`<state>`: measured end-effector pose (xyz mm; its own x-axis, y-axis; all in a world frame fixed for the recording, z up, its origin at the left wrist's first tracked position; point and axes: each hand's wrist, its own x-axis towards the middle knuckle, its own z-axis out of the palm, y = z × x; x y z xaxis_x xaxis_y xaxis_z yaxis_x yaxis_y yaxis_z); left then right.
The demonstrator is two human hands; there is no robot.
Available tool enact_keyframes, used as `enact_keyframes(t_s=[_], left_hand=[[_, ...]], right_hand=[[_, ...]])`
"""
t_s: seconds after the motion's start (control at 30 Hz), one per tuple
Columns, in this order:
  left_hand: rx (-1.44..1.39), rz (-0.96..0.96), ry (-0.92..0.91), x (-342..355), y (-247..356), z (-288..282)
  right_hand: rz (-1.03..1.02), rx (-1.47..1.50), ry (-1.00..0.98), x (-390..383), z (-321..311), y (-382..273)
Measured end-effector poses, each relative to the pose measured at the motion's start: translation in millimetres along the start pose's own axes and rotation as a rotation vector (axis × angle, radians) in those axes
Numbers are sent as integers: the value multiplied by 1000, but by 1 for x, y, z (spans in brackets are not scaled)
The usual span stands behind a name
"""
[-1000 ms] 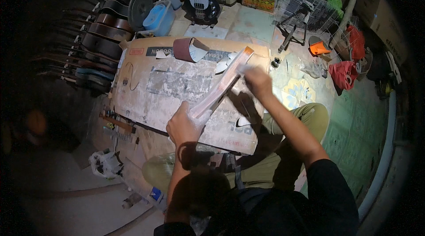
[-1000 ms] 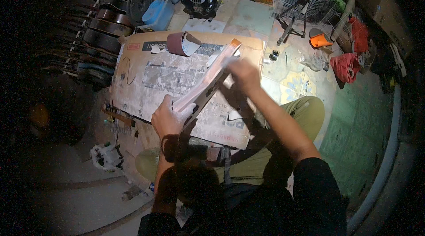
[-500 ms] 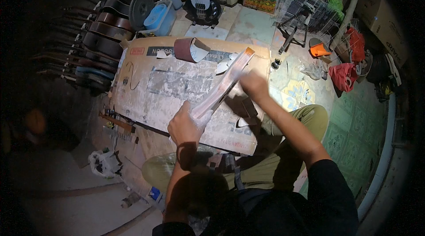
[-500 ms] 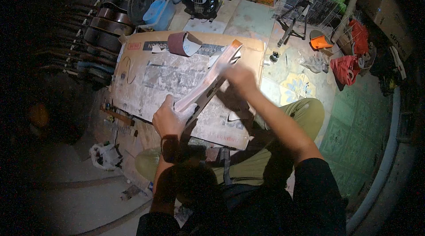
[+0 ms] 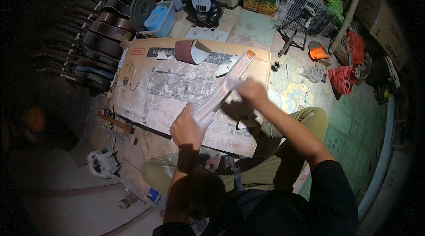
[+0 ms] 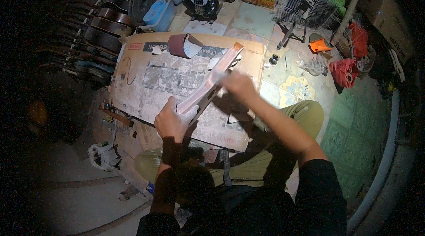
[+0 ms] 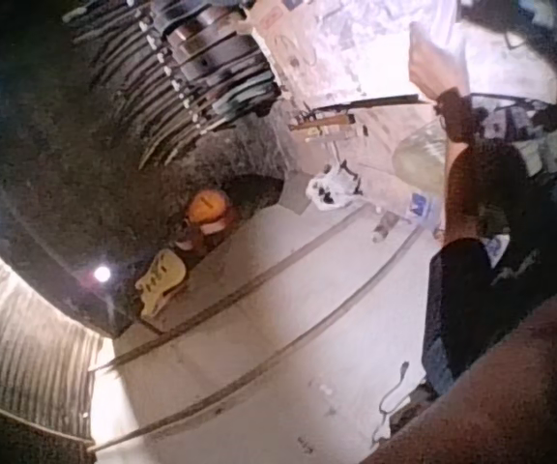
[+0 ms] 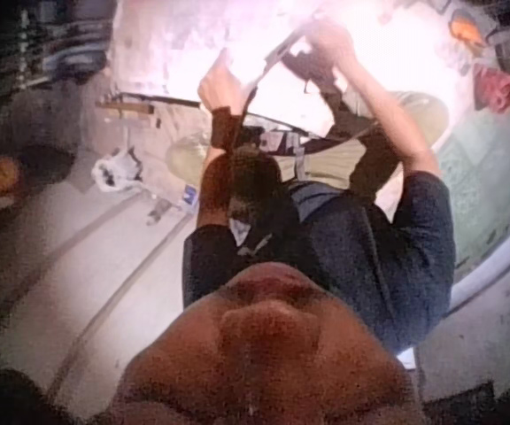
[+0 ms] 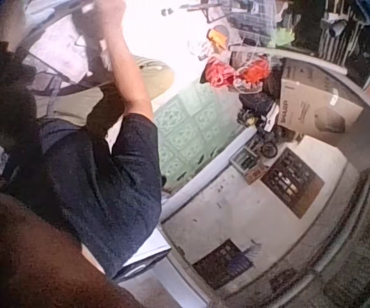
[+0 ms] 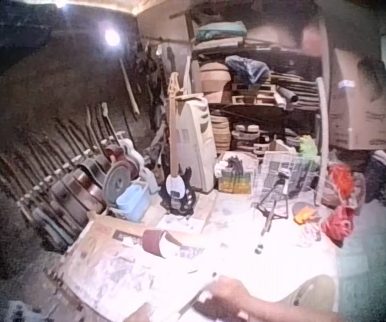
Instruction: The person sands the sides and edges of a wooden electric guitar body using a piece of sandpaper held by hand.
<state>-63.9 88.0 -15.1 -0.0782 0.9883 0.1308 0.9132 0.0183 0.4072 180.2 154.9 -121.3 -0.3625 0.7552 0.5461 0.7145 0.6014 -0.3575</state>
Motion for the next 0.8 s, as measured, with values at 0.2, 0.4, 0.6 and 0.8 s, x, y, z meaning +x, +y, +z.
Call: enact_keyframes(t_s=[0.2,0.4,0.6,0.8], left_hand=[[47,-21,-40,-3,7,-3],[-6,23,-24,-3,10,0],[-2,6,29,-2,1,5],[-16,27,-18,-5,2,1]], right_hand=[[8,-21,89,-2,4,-14],[225,-160,234,8,8,17],[179,-73,265,27,-10,11],[148,-146,139,11,-6,17]])
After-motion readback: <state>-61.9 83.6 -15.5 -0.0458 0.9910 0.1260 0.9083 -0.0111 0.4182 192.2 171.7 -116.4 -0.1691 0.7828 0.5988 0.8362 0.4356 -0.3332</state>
